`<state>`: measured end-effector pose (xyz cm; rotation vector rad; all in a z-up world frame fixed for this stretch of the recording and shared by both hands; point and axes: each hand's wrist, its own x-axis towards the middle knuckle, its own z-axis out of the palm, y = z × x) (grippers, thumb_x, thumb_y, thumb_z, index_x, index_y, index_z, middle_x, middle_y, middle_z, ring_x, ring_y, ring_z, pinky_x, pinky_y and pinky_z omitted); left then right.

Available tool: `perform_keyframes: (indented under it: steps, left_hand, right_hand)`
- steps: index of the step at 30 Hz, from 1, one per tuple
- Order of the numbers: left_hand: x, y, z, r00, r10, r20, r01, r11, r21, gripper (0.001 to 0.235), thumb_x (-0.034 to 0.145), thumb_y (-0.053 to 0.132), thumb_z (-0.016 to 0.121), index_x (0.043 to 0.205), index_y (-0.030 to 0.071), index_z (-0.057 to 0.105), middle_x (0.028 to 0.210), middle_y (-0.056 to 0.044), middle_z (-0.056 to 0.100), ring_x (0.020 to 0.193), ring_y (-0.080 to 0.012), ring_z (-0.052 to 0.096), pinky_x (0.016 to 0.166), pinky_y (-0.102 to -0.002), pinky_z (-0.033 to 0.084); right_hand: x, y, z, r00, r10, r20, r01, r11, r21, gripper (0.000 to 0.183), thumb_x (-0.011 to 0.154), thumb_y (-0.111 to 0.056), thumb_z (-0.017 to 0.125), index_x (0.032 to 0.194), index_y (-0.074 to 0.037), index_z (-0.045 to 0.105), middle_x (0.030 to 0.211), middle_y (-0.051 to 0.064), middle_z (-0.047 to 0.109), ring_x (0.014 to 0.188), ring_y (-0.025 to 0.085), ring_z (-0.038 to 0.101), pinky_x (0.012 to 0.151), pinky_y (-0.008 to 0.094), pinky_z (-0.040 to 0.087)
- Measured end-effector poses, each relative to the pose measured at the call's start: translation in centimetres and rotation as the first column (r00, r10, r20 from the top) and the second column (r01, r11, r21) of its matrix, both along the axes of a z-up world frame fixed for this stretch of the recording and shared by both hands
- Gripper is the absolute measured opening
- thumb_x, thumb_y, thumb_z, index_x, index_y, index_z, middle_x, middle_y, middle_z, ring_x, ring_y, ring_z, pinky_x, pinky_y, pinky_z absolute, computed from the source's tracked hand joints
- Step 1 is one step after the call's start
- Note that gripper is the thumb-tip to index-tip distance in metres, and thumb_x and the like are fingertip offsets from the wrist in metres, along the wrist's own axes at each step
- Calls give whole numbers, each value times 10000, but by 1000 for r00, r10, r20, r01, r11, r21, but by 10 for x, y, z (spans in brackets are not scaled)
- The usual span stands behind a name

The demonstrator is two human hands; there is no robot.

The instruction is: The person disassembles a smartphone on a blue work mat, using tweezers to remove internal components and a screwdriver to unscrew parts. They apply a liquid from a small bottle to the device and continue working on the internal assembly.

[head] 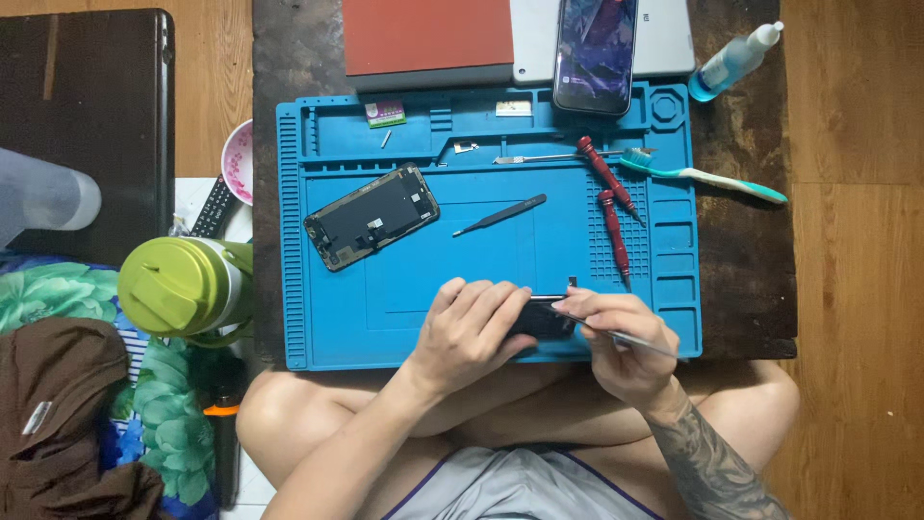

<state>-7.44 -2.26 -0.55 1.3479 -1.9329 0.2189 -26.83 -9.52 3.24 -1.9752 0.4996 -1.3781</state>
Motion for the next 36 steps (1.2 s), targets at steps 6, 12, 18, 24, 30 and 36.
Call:
perform_keyframes:
  steps: [6,12,18,24,30,36]
  left_hand:
    - [-1,-1,-1,1000,30,1,-30,999,-31,498,1035,507,555,1242,77,699,1070,-73,682,882,-228,642,841,-389,467]
    - [-2,-1,0,999,31,-17,-32,998,-62,492,1060,493,517,1235,75,707,1052,-72,681,858,-223,635,833,-369,454]
    - [-2,-1,3,999,30,-28,-32,995,-90,477,1032,486,577,1210,67,718,1011,-77,686,834,-219,640,795,-360,438]
    - [-5,2,1,999,42,-6,-42,988,-148,410,1094,402,491,1180,81,732,1014,-70,688,809,-217,640,762,-332,421]
    - [-3,1,3,999,36,-10,-37,991,-127,417,1048,422,580,1228,73,719,1046,-83,694,855,-222,645,770,-335,416]
    - [-4,2,-1,999,33,-4,-33,993,-116,446,1027,439,617,1233,55,713,1057,-96,701,864,-246,656,768,-346,435]
  right_hand:
    - [-9,4,-3,1000,13,-15,-14,998,-65,54,923,7,680,932,-2,628,903,193,748,823,411,797,740,562,670]
    - [-6,3,-11,997,57,-52,-69,963,-260,51,922,15,692,954,-25,698,948,214,758,860,431,788,774,610,645]
    - [-5,1,-29,995,18,-98,-46,954,-296,124,826,96,775,893,-2,739,937,197,772,838,408,786,818,613,611]
    - [-4,-15,4,985,80,-155,-66,994,91,45,908,49,692,945,26,703,834,133,769,740,336,787,748,507,662]
    - [1,-30,23,941,164,-295,-44,926,374,45,969,-32,641,1000,-11,666,769,159,738,650,288,737,627,442,635]
    - [16,-39,25,934,209,-288,-45,873,486,97,1002,-100,634,1028,-17,675,747,123,734,656,197,717,638,353,602]
